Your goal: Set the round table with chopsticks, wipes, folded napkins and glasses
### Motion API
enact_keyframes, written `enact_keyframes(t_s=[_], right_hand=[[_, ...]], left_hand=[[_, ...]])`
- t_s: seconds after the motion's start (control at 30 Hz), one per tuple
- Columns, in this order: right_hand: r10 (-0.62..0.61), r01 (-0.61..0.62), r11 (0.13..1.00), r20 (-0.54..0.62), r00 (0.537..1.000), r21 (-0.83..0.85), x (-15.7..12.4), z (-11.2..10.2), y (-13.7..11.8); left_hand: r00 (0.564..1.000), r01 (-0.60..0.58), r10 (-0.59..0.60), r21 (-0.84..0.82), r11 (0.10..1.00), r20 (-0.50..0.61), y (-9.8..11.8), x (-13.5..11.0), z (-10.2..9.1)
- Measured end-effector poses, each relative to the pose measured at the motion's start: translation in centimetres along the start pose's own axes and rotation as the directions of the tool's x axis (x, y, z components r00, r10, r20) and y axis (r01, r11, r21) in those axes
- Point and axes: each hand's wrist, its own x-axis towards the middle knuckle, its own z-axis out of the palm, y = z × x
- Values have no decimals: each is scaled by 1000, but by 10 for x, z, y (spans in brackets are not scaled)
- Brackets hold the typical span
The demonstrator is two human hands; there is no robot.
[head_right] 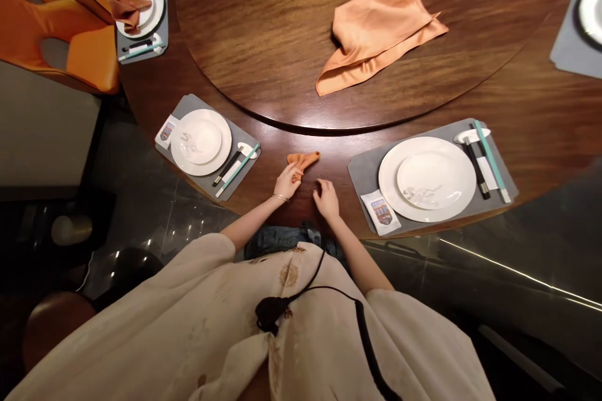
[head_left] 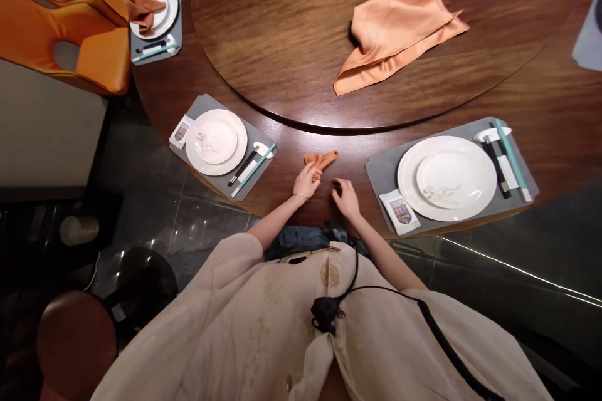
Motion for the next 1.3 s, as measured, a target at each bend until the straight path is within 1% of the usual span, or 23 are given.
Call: enact_keyframes(t_s=[0.03, 0.07, 0.13, 0.2, 0.23, 0.3, 0.37, 0.43, 0.5, 0.57, 0.63, 0.7, 0.8, 0.83, 0.9, 1.03, 1.07, 1.1, 1.13, 1.17, 1.2, 1.27, 1.3], right_hand=[[-60, 60, 998, -5, 998, 0, -9, -1, -12], [-114, 113, 993, -20, 993, -24, -15, -3, -25], [-191, 185, 976, -46, 980, -113, -22, -11, -56], [-239, 228, 954, -33, 971, -196, -25, -21, -86], [-257, 247, 943, -12, 966, -224, -25, -25, -100], [-286, 287, 924, 41, 957, -254, -25, -29, -121], [-300, 312, 917, 88, 950, -249, -25, -28, -136], [-348, 372, 911, 155, 925, -179, -23, -27, -146], [-458, 477, 879, 228, 859, -30, -15, -27, -152], [-548, 544, 834, 232, 804, 87, -2, -28, -159], [-582, 580, 811, 215, 784, 81, 15, -28, -171], [-597, 622, 783, 294, 747, 8, 31, -21, -190], [-569, 684, 728, 514, 641, -46, 45, 1, -228], [-548, 681, 731, 550, 630, -50, 46, 10, -241], [-512, 640, 768, 564, 648, -37, 47, 29, -264], [-447, 451, 879, 596, 667, 154, 62, 59, -291], [-394, 357, 915, 614, 684, 189, 69, 65, -292], [-305, 242, 952, 617, 725, 186, 77, 72, -292], [-179, 108, 982, 596, 783, 152, 85, 79, -290], [-32, -37, 993, 552, 834, 114, 92, 87, -288], [103, -176, 979, 499, 861, 101, 98, 96, -288], [255, -376, 908, 466, 847, 186, 107, 118, -295], [273, -445, 856, 498, 823, 265, 112, 131, -303]], left_hand=[[995, 92, -96, -174, 981, -20, 8, 4, -6], [981, 184, -195, -356, 916, 6, 15, 5, -12], [933, 345, -320, -657, 670, 165, 28, 1, -26], [893, 433, -319, -799, 416, 318, 39, -11, -38], [886, 444, -301, -831, 336, 352, 43, -19, -43], [890, 428, -293, -865, 264, 350, 48, -34, -51], [892, 408, -318, -877, 255, 322, 46, -47, -58], [873, 422, -379, -867, 267, 308, 36, -56, -68], [845, 451, -440, -846, 284, 303, 20, -64, -84], [844, 475, -432, -817, 326, 318, 0, -73, -107], [873, 479, -323, -764, 432, 364, -20, -83, -137], [878, 456, -163, -683, 571, 450, -39, -94, -172], [819, 402, 16, -592, 699, 574, -63, -105, -230], [802, 385, 47, -575, 722, 596, -71, -107, -249], [774, 352, 83, -536, 767, 628, -87, -107, -285], [714, 269, 118, -425, 864, 691, -125, -91, -346], [706, 244, 122, -401, 883, 698, -136, -84, -359], [715, 217, 119, -380, 899, 689, -147, -75, -370], [746, 189, 102, -356, 915, 658, -158, -64, -381], [797, 162, 67, -319, 934, 601, -169, -53, -390], [857, 140, 16, -261, 955, 516, -177, -40, -397], [946, 128, -96, -83, 988, 308, -189, -12, -405], [963, 140, -142, 27, 990, 228, -191, 1, -405]])
